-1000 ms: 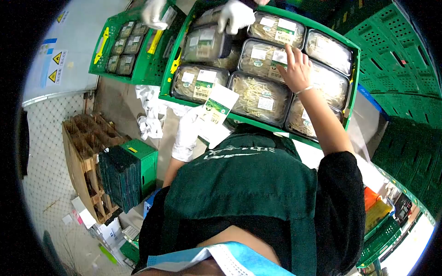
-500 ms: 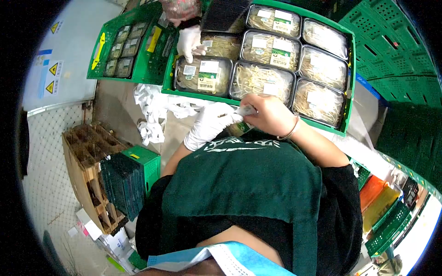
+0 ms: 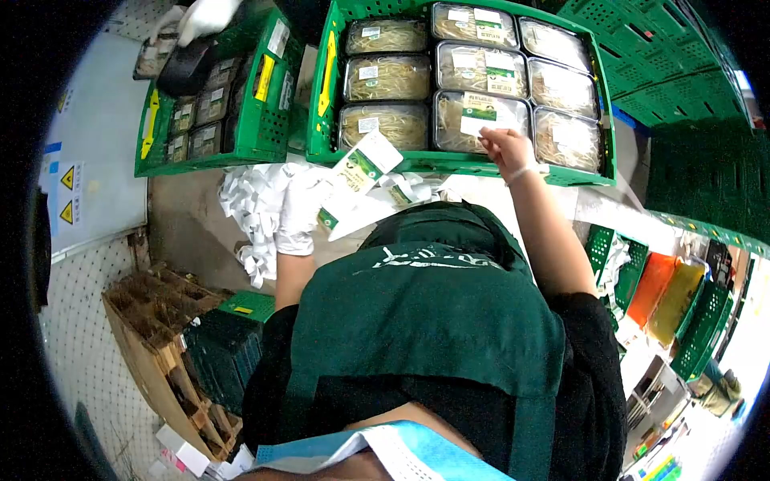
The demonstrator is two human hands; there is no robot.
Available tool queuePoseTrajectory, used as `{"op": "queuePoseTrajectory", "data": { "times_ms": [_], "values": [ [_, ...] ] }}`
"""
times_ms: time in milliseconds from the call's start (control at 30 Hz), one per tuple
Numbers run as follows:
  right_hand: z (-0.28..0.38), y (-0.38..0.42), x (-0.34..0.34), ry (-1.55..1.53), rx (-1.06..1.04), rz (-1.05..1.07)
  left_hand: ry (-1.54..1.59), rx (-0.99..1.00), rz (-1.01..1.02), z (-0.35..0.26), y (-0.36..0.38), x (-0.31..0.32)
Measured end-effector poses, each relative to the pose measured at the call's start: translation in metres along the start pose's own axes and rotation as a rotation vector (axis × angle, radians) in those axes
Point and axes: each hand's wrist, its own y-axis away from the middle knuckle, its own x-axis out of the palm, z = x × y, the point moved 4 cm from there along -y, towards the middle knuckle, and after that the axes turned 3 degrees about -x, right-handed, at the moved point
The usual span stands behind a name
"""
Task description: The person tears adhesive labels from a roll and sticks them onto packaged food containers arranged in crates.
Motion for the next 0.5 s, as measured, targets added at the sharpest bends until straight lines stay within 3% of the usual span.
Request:
{"op": "queuePoseTrajectory", "data": {
  "times_ms": [33, 100, 133, 167, 233, 267, 300, 367, 400, 433, 500],
  "values": [
    [0.001, -0.006, 0.001, 0.129, 0.031, -0.011, -0.109, 0.050, -0.009, 0.005, -0.001, 0.001],
    [0.005, -0.012, 0.003, 0.393, 0.178, -0.052, -0.012, 0.115, 0.043, 0.022, -0.001, 0.005],
    [0.010, -0.005, 0.012, 0.342, 0.121, -0.135, 0.066, 0.009, 0.056, 0.026, 0.002, 0.011],
    [0.019, 0.001, 0.021, 0.710, 0.122, -0.080, 0.143, -0.099, 0.067, 0.031, 0.005, 0.015],
    [0.009, -0.014, 0.021, 0.658, 0.106, -0.081, 0.121, -0.102, 0.110, 0.041, 0.007, 0.014],
    [0.013, -0.016, 0.019, 0.899, 0.139, -0.042, 0.145, -0.088, 0.113, 0.047, 0.008, 0.014],
    [0.016, -0.019, 0.019, 0.906, 0.140, -0.042, 0.169, -0.077, 0.112, 0.050, 0.011, 0.013],
    [0.032, -0.027, 0.022, 1.771, -0.059, -0.023, 0.218, -0.100, 0.101, 0.054, 0.017, 0.010],
    [0.042, -0.014, 0.025, 1.922, -0.230, -0.077, 0.238, -0.109, 0.097, 0.056, 0.019, 0.008],
    [0.043, -0.011, 0.024, 1.879, -0.299, -0.045, 0.260, -0.117, 0.092, 0.059, 0.020, 0.007],
    [0.046, 0.012, 0.034, 1.917, -0.845, -0.050, 0.284, -0.115, 0.071, 0.063, 0.020, 0.010]
  ]
}}
